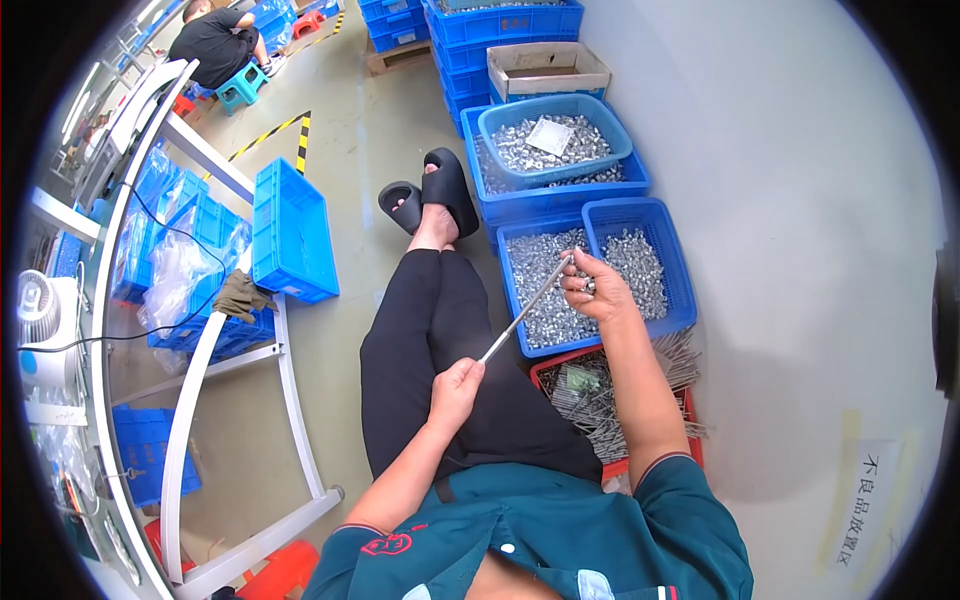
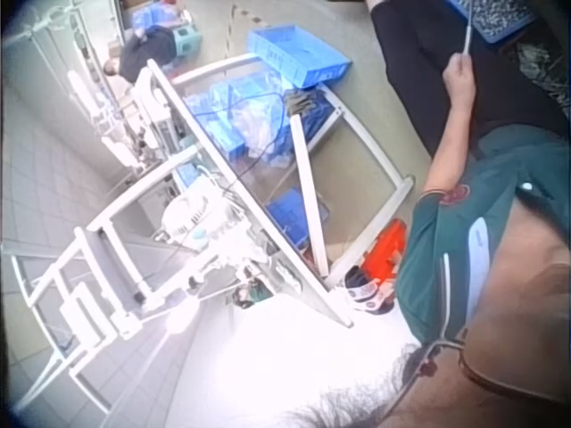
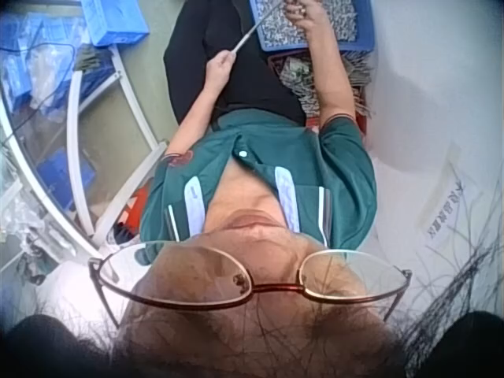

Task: Assembling small metal components onto a long metal rod.

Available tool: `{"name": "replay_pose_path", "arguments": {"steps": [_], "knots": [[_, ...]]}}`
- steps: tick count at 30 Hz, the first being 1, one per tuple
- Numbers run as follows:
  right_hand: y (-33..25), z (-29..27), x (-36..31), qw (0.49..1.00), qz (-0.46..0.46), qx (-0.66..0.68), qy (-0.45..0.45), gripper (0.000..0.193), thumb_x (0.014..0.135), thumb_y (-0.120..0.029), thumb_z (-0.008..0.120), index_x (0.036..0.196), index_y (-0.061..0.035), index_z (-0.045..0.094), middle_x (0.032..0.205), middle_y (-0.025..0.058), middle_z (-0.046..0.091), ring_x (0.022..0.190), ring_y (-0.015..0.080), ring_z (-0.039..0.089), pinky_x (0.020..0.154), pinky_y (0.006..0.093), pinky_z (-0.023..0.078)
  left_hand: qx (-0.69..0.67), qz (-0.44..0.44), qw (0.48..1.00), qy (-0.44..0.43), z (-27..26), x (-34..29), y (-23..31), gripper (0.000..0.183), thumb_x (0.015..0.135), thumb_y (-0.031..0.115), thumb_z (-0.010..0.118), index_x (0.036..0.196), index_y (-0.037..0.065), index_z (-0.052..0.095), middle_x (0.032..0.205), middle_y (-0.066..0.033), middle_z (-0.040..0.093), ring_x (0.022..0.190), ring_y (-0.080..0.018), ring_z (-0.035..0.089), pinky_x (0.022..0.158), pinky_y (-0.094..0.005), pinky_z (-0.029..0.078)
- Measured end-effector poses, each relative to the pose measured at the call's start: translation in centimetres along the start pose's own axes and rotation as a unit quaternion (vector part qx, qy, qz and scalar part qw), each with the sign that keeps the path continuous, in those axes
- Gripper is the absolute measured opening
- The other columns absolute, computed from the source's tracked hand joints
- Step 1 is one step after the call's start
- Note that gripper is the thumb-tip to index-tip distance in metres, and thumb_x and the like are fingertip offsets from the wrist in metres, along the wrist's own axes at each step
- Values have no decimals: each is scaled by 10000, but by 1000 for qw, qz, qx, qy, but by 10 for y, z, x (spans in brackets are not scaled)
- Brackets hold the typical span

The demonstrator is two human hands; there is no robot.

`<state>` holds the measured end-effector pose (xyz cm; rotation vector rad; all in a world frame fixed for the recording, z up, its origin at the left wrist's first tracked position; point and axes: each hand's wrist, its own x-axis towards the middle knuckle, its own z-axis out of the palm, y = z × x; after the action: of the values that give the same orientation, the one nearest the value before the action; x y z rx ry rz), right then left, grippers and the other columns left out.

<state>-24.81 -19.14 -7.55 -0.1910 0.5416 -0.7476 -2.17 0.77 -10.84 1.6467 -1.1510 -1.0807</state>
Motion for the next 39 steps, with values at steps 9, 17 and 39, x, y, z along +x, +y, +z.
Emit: {"name": "replay_pose_path", "arguments": {"steps": [9,17,39], "knots": [[6,18,2,997,-45,-24,52,190,861,-227,607,942,-59,570,680,4,463,505,73,415,367,172,255,1,1,1000,3,0,0,4,270,878,239,542,727,16,532,537,-84,437,500,-138,419,497,-307,361],[-2,33,-12,950,-111,-280,86,177,836,-142,611,952,-8,611,671,-11,500,517,45,434,369,156,254,25,10,1000,11,3,1,12,282,881,252,535,729,15,535,537,-87,448,497,-151,425,501,-316,366],[12,-14,13,999,-20,31,26,151,900,-193,522,971,-60,529,758,30,509,503,70,402,367,172,267,-41,-33,999,-5,3,5,7,245,888,199,540,744,2,544,554,-19,432,548,-67,391,510,-260,355]]}}
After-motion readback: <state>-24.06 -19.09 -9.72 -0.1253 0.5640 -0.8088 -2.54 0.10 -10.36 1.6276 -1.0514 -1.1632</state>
